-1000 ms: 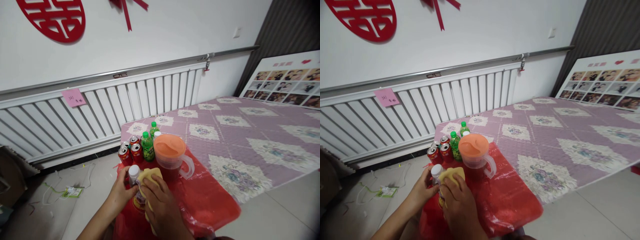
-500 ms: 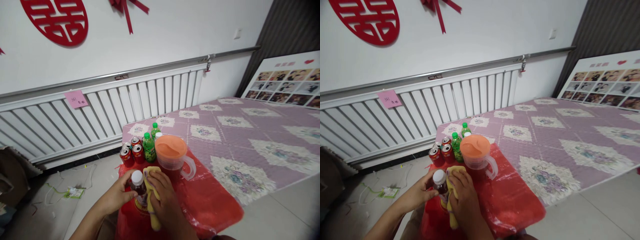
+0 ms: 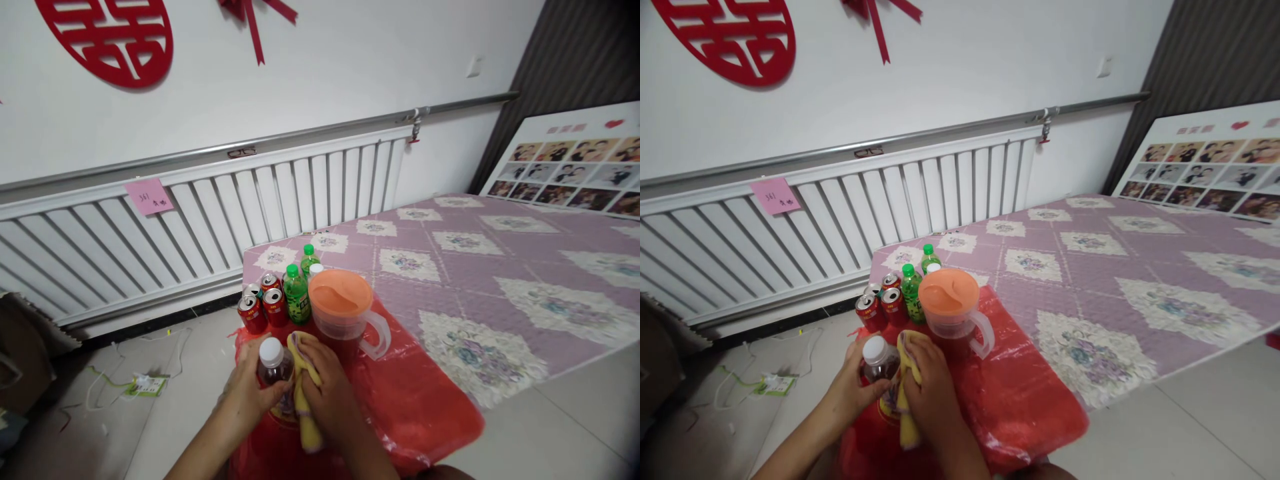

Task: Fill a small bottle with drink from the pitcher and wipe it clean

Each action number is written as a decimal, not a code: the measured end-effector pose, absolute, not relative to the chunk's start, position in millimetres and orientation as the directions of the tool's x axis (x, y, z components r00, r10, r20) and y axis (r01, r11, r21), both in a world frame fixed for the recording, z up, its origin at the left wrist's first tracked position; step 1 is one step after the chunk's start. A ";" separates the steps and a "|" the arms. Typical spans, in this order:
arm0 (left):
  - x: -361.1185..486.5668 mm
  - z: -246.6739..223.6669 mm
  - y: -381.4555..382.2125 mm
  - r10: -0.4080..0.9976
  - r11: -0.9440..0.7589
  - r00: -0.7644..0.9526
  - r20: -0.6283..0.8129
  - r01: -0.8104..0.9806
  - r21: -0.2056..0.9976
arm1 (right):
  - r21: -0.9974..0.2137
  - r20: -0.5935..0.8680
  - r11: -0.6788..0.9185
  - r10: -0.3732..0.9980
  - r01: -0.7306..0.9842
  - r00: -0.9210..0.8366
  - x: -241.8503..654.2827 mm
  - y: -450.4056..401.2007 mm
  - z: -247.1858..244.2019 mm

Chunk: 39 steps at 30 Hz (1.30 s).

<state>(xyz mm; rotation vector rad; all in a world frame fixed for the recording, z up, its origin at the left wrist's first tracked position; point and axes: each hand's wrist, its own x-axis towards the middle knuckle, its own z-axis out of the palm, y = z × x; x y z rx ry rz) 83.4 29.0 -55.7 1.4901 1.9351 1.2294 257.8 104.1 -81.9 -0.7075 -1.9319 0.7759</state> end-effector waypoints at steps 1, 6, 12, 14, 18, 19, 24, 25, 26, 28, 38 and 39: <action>83.0 -57.9 30.6 0.908 0.055 -0.373 0.191 0.557 0.828 | -0.730 0.571 0.667 0.715 0.149 -0.402 258.6 102.8 -80.8; 76.9 -57.3 32.2 0.915 0.061 -0.383 0.127 0.442 0.895 | -0.589 0.703 0.801 0.573 0.107 -0.421 261.8 97.0 -72.1; 70.0 -36.1 26.4 0.988 0.026 -0.153 0.033 0.372 0.928 | -0.557 0.701 0.823 0.538 0.111 -0.469 261.3 97.6 -70.7; 68.7 -29.1 25.7 0.998 0.009 -0.062 0.013 0.352 0.936 | -0.596 0.675 0.794 0.576 0.119 -0.461 260.7 99.8 -72.6; 68.3 -22.5 24.4 0.999 -0.021 0.049 0.003 0.370 0.929 | -0.709 0.572 0.689 0.687 0.151 -0.448 257.7 106.0 -79.0; 68.3 -22.4 23.9 0.998 -0.025 0.060 0.003 0.378 0.926 | -0.735 0.534 0.657 0.713 0.167 -0.454 256.4 107.7 -81.1; 68.0 -26.3 22.4 1.000 -0.009 0.027 -0.001 0.361 0.933 | -0.750 0.508 0.633 0.736 0.190 -0.447 252.8 109.1 -86.8; 68.2 -27.2 22.6 1.000 -0.008 0.015 0.003 0.354 0.935 | -0.731 0.546 0.660 0.719 0.174 -0.430 253.6 106.9 -85.6; 68.4 -28.0 23.0 1.000 -0.008 0.001 0.009 0.350 0.937 | -0.707 0.589 0.690 0.696 0.154 -0.410 254.9 103.8 -83.4; 69.2 -29.2 23.8 1.000 -0.013 -0.021 0.022 0.344 0.939 | -0.661 0.663 0.742 0.647 0.112 -0.377 258.3 95.9 -77.5; 74.0 -35.2 22.6 0.988 0.015 -0.148 0.035 0.323 0.946 | -0.830 0.430 0.531 0.805 0.173 -0.409 248.6 93.9 -86.2; 73.9 -37.3 22.5 0.985 0.018 -0.170 0.040 0.325 0.946 | -0.846 0.366 0.491 0.818 0.207 -0.443 247.5 96.0 -89.7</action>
